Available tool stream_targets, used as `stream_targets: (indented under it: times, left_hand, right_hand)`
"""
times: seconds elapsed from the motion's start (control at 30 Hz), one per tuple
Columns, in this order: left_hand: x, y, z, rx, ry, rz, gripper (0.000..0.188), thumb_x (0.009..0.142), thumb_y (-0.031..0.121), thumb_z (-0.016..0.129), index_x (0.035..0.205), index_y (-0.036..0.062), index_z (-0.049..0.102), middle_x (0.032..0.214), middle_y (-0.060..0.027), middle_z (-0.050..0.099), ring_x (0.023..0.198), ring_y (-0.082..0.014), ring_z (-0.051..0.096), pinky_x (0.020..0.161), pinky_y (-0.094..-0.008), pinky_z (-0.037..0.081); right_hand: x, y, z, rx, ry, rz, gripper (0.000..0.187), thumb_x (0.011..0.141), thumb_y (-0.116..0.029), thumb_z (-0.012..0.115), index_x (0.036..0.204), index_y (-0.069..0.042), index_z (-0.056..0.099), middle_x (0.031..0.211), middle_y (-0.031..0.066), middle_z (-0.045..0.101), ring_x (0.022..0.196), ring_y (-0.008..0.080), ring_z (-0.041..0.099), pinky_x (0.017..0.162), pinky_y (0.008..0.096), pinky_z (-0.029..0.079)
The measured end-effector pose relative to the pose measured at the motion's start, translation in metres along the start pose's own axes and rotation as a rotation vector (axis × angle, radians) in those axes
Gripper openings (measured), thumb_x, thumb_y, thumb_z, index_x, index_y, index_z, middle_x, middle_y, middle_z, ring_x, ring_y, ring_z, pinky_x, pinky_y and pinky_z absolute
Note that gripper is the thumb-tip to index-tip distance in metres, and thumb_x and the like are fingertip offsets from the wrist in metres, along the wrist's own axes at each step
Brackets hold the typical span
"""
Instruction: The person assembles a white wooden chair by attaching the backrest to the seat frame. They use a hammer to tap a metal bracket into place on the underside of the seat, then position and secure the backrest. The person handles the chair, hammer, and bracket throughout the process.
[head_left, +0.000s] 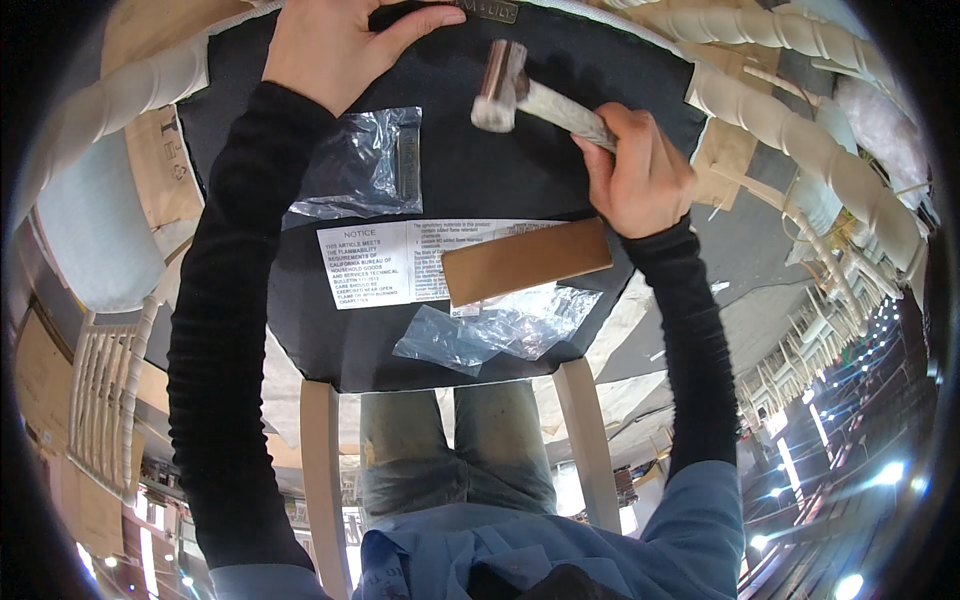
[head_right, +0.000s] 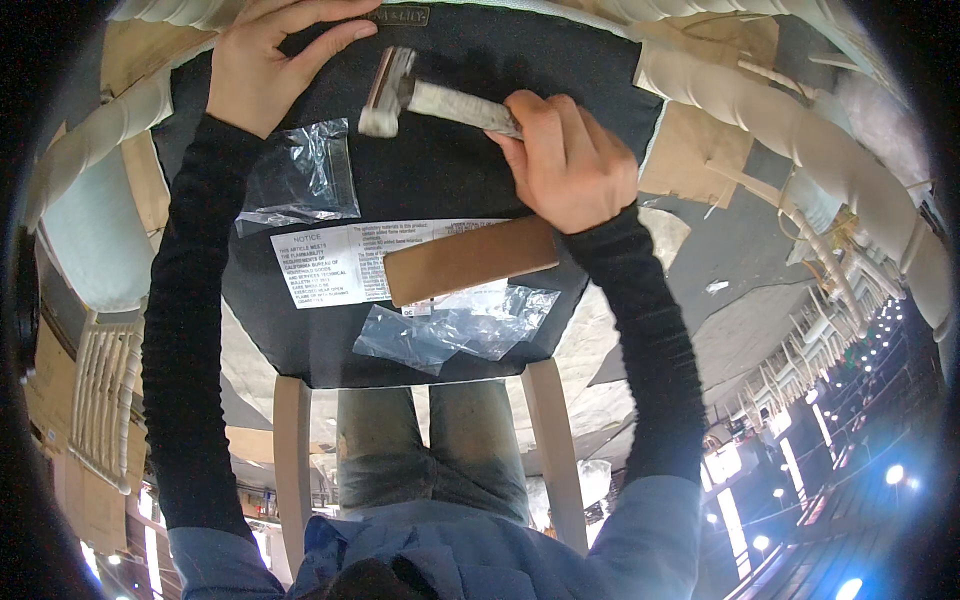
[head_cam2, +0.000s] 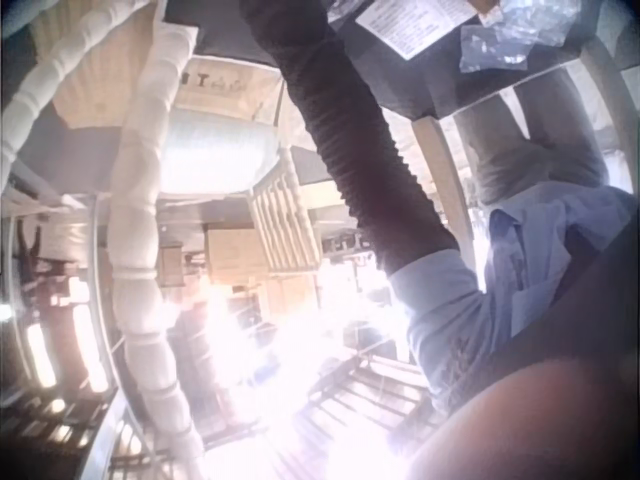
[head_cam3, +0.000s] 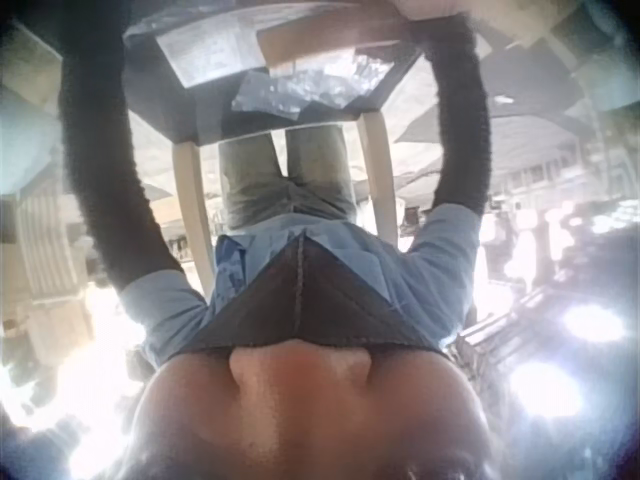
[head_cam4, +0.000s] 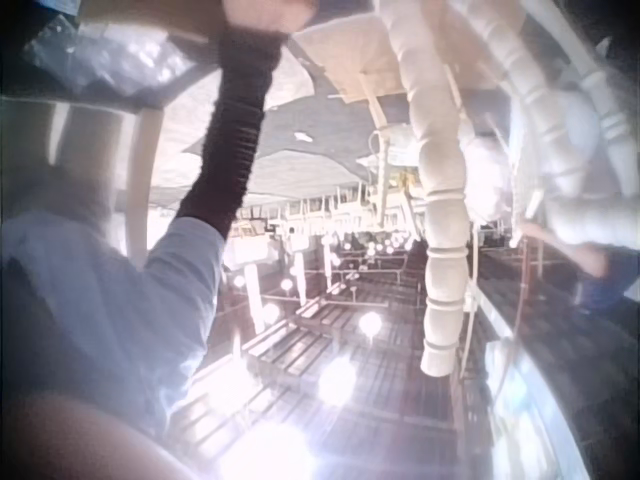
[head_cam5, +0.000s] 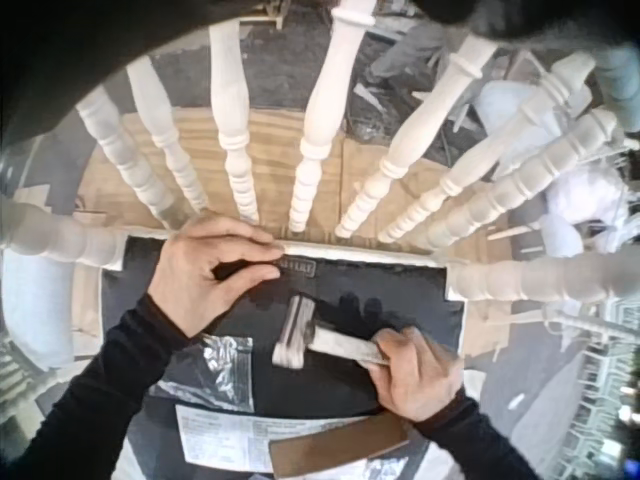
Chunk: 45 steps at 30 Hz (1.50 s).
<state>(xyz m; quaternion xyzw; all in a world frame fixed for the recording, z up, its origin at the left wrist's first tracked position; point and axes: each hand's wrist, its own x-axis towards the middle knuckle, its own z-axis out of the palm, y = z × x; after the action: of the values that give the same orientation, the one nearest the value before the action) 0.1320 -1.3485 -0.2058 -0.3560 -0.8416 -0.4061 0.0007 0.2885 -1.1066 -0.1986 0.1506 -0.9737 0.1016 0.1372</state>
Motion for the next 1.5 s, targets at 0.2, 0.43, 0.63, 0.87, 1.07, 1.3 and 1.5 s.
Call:
stream_targets:
  times: [0.2,0.43,0.63,0.87,1.07,1.3,1.5]
  left_hand:
    - [-0.011,-0.020,0.015,-0.086,0.147,0.054,0.018,0.078,0.015,0.079,0.094,0.0076,0.078,0.096,-0.0071,0.074,0.089,-0.0239,0.069,0.081,-0.0333,0.054]
    - [-0.006,-0.008,0.008,-0.097,0.095,0.006,0.017,0.077,0.014,0.080,0.092,0.0070,0.078,0.095,-0.0072,0.074,0.087,-0.0239,0.069,0.079,-0.0331,0.054]
    - [-0.010,-0.025,0.018,-0.063,0.154,0.103,0.017,0.075,0.014,0.081,0.090,0.0071,0.078,0.094,-0.0060,0.074,0.085,-0.0229,0.069,0.077,-0.0322,0.053]
    - [-0.011,-0.026,0.019,-0.044,0.165,0.112,0.017,0.075,0.013,0.081,0.090,0.0075,0.077,0.093,-0.0059,0.074,0.084,-0.0223,0.069,0.075,-0.0320,0.053]
    - [-0.009,-0.024,0.021,-0.061,0.196,0.132,0.017,0.073,0.012,0.081,0.089,0.0077,0.077,0.093,-0.0057,0.074,0.082,-0.0227,0.069,0.074,-0.0316,0.053]
    - [-0.012,-0.021,0.018,-0.011,0.192,0.105,0.017,0.073,0.015,0.082,0.087,0.0091,0.075,0.092,-0.0041,0.072,0.083,-0.0226,0.068,0.074,-0.0317,0.054]
    - [-0.008,-0.014,0.016,0.039,0.179,0.084,0.017,0.071,0.018,0.084,0.083,0.0122,0.073,0.092,-0.0015,0.070,0.083,-0.0225,0.067,0.075,-0.0333,0.052]
  right_hand:
    - [0.022,0.028,-0.005,-0.178,-0.044,-0.199,0.033,0.084,-0.029,0.073,0.108,-0.012,0.059,0.078,0.0044,0.056,0.061,0.0205,0.062,0.049,0.0295,0.050]
    - [0.020,0.036,-0.003,-0.412,-0.129,-0.163,0.024,0.091,-0.030,0.065,0.108,-0.015,0.059,0.076,0.0015,0.056,0.058,0.0172,0.062,0.046,0.0279,0.049]
    - [0.023,0.032,-0.013,-0.277,0.008,-0.098,0.032,0.081,-0.024,0.076,0.108,-0.016,0.059,0.088,0.0020,0.061,0.063,0.0214,0.065,0.050,0.0315,0.052]
    - [0.032,0.026,0.005,-0.291,-0.038,-0.048,0.032,0.080,-0.018,0.072,0.108,-0.017,0.058,0.079,0.0015,0.055,0.065,0.0220,0.065,0.050,0.0328,0.052]
    - [0.017,0.031,-0.008,-0.188,-0.062,-0.098,0.025,0.089,-0.022,0.071,0.109,-0.015,0.058,0.084,0.0047,0.063,0.061,0.0270,0.065,0.051,0.0363,0.052]
    - [0.038,0.004,-0.007,-0.066,-0.072,0.296,0.024,0.094,-0.023,0.067,0.108,-0.009,0.052,0.066,0.0161,0.062,0.058,0.0353,0.066,0.046,0.0430,0.047]
    - [0.012,-0.047,-0.008,0.180,-0.239,0.511,0.021,0.096,-0.017,0.064,0.104,-0.005,0.049,0.065,0.0207,0.061,0.060,0.0413,0.065,0.048,0.0462,0.047]
